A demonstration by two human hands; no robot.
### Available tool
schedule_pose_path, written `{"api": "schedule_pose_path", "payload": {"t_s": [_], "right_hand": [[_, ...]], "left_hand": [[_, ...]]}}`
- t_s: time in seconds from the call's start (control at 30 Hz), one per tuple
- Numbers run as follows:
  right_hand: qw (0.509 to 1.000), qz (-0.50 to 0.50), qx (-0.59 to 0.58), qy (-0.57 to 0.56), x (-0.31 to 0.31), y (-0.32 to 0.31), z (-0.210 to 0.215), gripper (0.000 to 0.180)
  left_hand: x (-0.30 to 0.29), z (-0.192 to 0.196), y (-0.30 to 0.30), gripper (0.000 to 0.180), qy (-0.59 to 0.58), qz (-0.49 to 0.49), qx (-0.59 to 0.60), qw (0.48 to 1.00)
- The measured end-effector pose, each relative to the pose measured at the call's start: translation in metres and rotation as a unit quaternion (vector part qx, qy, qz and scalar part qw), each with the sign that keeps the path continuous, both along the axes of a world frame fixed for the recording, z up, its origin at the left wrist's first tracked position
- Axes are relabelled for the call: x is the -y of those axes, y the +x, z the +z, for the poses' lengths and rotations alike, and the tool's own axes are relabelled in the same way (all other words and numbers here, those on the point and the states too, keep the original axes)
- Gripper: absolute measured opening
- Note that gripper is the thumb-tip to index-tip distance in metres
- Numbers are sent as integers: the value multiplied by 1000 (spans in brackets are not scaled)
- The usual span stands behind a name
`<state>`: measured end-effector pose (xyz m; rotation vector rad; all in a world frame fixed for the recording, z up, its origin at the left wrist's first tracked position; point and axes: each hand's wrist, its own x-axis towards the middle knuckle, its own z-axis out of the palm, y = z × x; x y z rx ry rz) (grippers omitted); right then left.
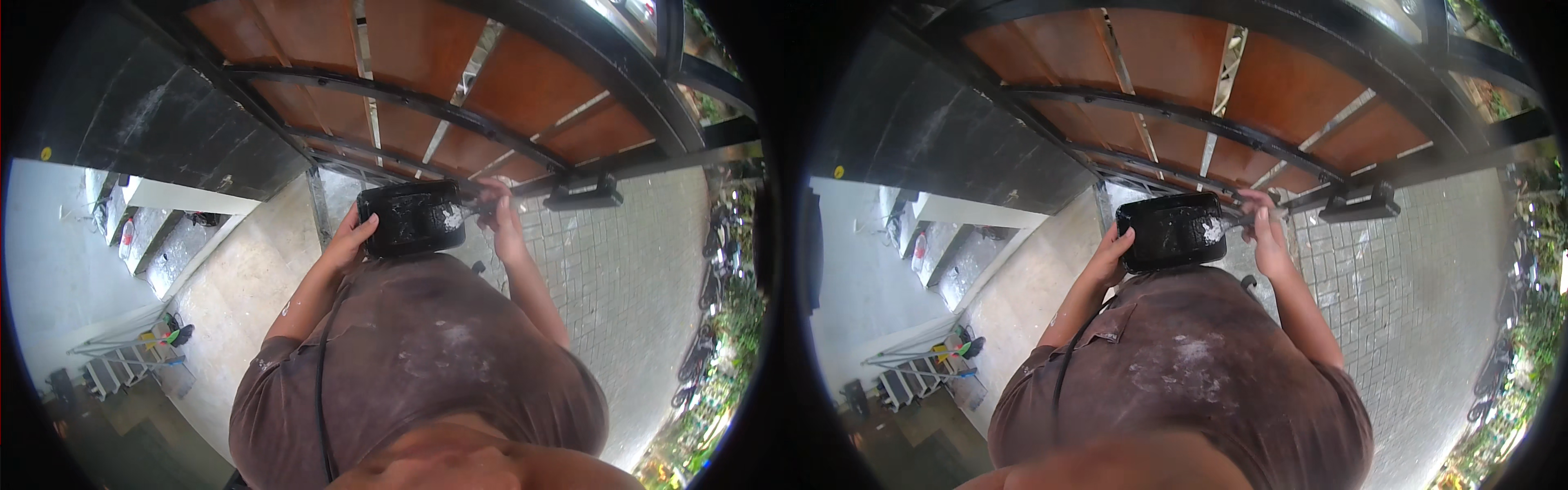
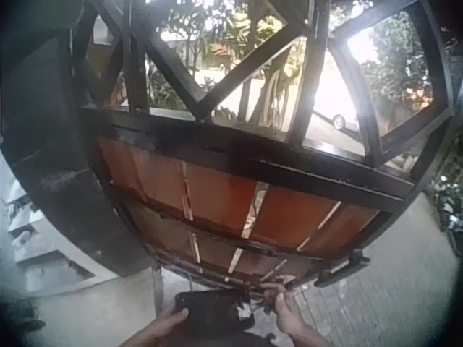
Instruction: The person walks up the steps holding a paint container and a paintbrush, then paints a metal gate with the paintbrush.
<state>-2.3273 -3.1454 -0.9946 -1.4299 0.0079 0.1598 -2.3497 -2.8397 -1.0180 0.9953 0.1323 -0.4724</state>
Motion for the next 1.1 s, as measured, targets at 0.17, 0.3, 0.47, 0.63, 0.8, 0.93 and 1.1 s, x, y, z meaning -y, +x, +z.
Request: {"api": "schedule_pose_path", "payload": {"t_s": [0.17, 0.3, 0.47, 0.63, 0.8, 0.93, 1.1], "right_hand": [[996, 37, -14, 74, -31, 0, -29, 67], [979, 93, -4, 183, -63, -6, -22, 94], [951, 149, -41, 268, -71, -14, -32, 108], [962, 103, -38, 248, -74, -28, -42, 107], [957, 152, -13, 249, -69, -21, -40, 109], [965, 125, -40, 227, -68, -26, -27, 120], [955, 89, -47, 279, -63, -26, -28, 122]], "left_hand": [[-9, -15, -4, 60, -40, -8, -59, 997], [-17, -30, -9, 61, -105, -22, -97, 990], [-20, -22, -16, 67, -94, -4, -95, 991], [-14, -13, -15, 135, -62, -23, 49, 997], [-13, -10, -12, 163, 10, -19, 80, 997], [-11, -12, -8, 168, 53, -42, 152, 986], [-18, -16, -3, 156, 50, 2, 145, 988]]}}
